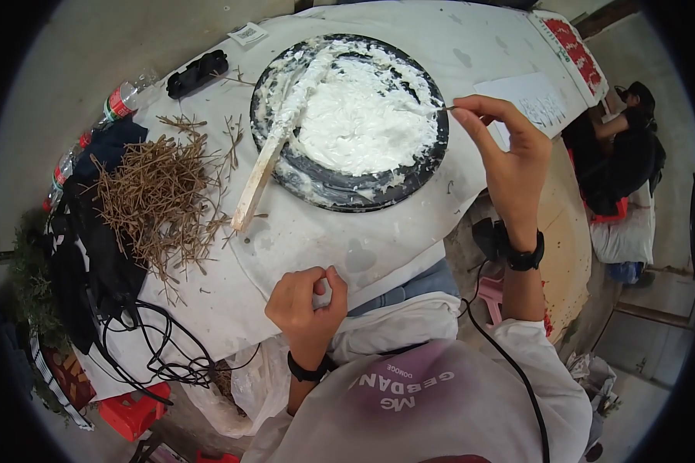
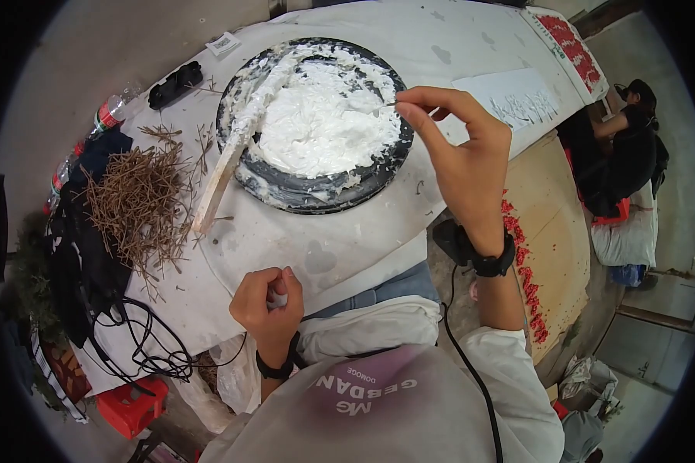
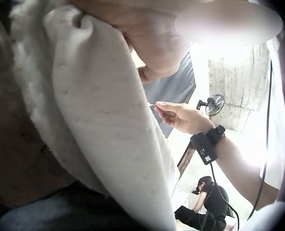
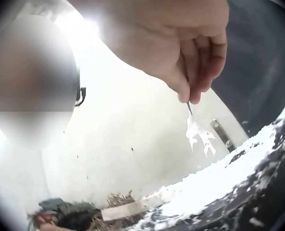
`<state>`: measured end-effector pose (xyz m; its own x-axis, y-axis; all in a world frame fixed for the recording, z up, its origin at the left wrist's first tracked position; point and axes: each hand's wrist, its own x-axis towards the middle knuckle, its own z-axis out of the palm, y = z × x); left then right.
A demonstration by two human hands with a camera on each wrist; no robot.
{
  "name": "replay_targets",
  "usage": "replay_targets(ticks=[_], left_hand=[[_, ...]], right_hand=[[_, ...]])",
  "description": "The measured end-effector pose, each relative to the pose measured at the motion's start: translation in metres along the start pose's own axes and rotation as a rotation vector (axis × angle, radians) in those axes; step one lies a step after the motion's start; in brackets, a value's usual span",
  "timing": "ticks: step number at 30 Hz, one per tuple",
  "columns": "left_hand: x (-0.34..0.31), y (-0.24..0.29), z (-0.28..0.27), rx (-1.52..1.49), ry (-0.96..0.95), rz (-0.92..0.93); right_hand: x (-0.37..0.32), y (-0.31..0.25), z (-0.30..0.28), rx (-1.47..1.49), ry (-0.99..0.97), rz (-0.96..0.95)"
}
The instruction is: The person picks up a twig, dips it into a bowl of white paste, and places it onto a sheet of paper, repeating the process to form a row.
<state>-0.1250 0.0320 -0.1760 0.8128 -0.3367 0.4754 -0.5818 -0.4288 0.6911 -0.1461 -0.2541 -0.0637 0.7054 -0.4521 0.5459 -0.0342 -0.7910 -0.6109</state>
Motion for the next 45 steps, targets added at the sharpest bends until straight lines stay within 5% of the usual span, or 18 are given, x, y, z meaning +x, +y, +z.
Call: replay_targets(ticks=[2, 7, 10, 19, 27, 34, 38, 43, 45], left_hand=[[-0.001, 0.0, 0.001, 0.001, 0.006, -0.022], [-0.002, 0.0, 0.001, -0.011, 0.006, -0.027], [-0.001, -0.001, 0.001, 0.021, 0.014, -0.002], [-0.003, -0.002, 0.002, 0.062, 0.017, 0.007], [0.0, 0.001, 0.001, 0.056, 0.003, 0.002], [0.0, 0.0, 0.002, 0.036, 0.003, 0.017], [0.0, 0.001, 0.0, 0.055, -0.031, 0.003], [0.001, 0.001, 0.002, 0.046, -0.018, 0.015], [0.001, 0.001, 0.001, 0.046, -0.025, 0.007]], right_hand=[[-0.004, 0.012, 0.002, 0.211, 0.019, 0.254], [-0.019, 0.047, 0.004, 0.146, -0.125, 0.454], [-0.026, 0.048, -0.007, -0.039, -0.206, 0.418], [-0.031, 0.044, -0.016, 0.032, -0.149, 0.375], [-0.022, 0.031, 0.003, -0.012, 0.033, 0.054], [-0.022, 0.035, -0.013, -0.194, -0.241, -0.156], [-0.014, 0.036, -0.024, -0.3, -0.216, -0.254], [0.018, 0.049, -0.016, -0.202, -0.089, -0.102], [0.042, 0.071, -0.006, -0.027, -0.204, 0.048]])
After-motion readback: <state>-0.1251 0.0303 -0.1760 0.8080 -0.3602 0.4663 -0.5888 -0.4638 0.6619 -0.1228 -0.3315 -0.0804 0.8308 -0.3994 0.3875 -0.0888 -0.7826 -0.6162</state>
